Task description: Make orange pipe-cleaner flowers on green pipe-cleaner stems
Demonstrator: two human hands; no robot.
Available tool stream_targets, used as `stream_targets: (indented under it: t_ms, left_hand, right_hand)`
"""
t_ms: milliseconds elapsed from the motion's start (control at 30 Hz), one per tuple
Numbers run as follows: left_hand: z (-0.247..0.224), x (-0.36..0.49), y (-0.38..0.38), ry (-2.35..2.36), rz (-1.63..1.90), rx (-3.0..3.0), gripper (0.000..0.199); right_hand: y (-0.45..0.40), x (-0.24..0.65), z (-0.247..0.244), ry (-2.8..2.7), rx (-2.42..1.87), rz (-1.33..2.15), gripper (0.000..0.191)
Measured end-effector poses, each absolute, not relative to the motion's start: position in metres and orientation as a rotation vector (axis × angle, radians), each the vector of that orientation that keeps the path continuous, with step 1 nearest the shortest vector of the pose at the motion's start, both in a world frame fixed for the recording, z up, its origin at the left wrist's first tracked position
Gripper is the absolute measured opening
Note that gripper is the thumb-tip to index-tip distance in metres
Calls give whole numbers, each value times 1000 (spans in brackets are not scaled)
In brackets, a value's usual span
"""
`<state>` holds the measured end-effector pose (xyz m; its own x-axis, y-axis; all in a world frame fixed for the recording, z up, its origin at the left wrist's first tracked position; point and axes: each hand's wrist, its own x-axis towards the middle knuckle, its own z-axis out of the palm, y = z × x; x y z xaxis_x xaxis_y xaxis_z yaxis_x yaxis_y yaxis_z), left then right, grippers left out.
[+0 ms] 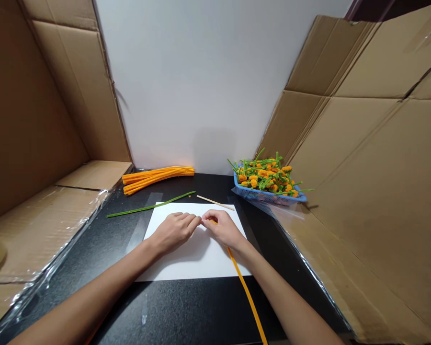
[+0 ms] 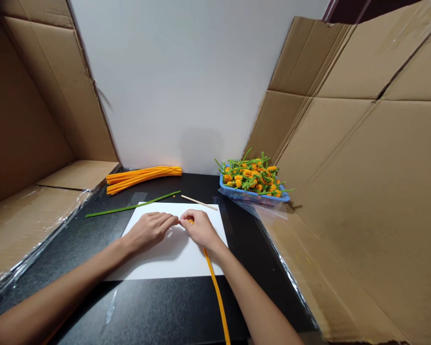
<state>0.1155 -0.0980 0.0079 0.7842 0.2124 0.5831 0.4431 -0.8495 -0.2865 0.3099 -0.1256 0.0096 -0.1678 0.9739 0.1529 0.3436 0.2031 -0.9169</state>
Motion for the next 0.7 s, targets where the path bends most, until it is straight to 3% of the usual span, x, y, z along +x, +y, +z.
stream_targets:
  t_ms: [333, 700]
  left_hand:
    - [8, 116, -98, -633, -892, -2629, 16]
    - [13, 114, -100, -460, -939, -2619, 21]
  right_hand:
    - [-126, 312, 24, -1519, -1233, 1125, 16]
    - [-134, 318, 30, -1083, -1118, 1907, 24]
